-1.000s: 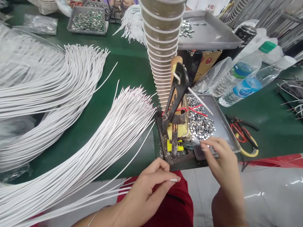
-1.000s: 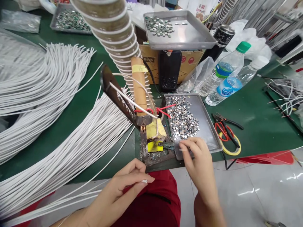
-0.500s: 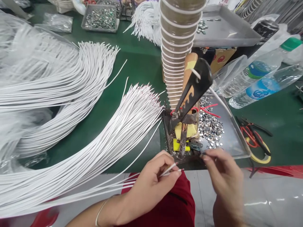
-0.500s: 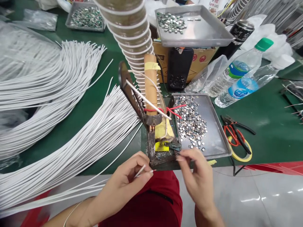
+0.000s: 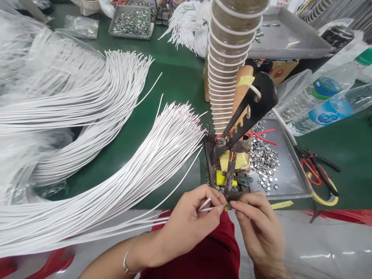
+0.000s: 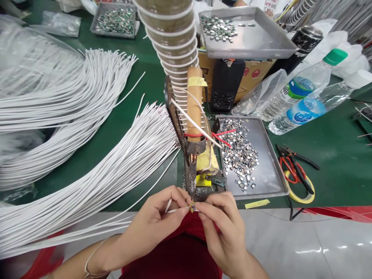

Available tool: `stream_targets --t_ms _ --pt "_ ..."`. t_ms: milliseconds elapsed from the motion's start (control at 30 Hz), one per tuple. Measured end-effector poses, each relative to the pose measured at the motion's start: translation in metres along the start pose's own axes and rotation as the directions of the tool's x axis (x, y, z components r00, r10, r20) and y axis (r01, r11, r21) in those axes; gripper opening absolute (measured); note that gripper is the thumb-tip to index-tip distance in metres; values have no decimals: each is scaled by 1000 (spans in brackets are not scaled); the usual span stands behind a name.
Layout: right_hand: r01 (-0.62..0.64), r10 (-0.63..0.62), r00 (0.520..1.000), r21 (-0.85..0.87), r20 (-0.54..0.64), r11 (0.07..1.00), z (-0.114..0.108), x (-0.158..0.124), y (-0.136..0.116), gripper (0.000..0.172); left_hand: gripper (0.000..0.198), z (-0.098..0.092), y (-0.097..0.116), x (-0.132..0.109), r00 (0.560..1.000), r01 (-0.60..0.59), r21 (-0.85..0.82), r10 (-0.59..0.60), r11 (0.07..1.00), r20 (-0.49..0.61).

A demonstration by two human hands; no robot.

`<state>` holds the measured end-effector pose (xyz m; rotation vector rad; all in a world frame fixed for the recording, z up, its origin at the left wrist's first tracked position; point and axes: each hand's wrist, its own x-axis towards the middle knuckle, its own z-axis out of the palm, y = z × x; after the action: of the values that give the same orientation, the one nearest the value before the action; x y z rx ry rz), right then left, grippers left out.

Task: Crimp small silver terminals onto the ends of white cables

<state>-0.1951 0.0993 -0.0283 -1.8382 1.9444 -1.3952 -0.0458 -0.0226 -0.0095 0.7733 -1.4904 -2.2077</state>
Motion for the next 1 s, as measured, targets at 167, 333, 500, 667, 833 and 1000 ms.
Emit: stream_targets --t_ms 167,333,500,667,833,1000 --pt "53 -56 995 -46 -81 998 3 -3 0 31 10 -3 -2 4 1000 28 -27 -28 999 -11" --pt "83 -91 991 -77 -102 994 7 1 2 30 11 -4 -1 9 999 27 -33 -28 999 -20" --pt "95 -106 988 -98 -114 991 8 6 0 29 11 -5 4 10 999 -1 -30 0 1000 -33" --pt "104 -117 985 -101 -128 989 9 7 -2 30 11 -5 6 9 999 -11 -22 10 1000 -35" --pt "126 -150 978 -167 -143 978 13 4 -2 33 13 -2 6 6 998 -49 37 50 998 -29" --pt "64 -81 989 -135 -122 989 16 0 -1 29 16 -1 4 4 994 -98 100 102 990 -37"
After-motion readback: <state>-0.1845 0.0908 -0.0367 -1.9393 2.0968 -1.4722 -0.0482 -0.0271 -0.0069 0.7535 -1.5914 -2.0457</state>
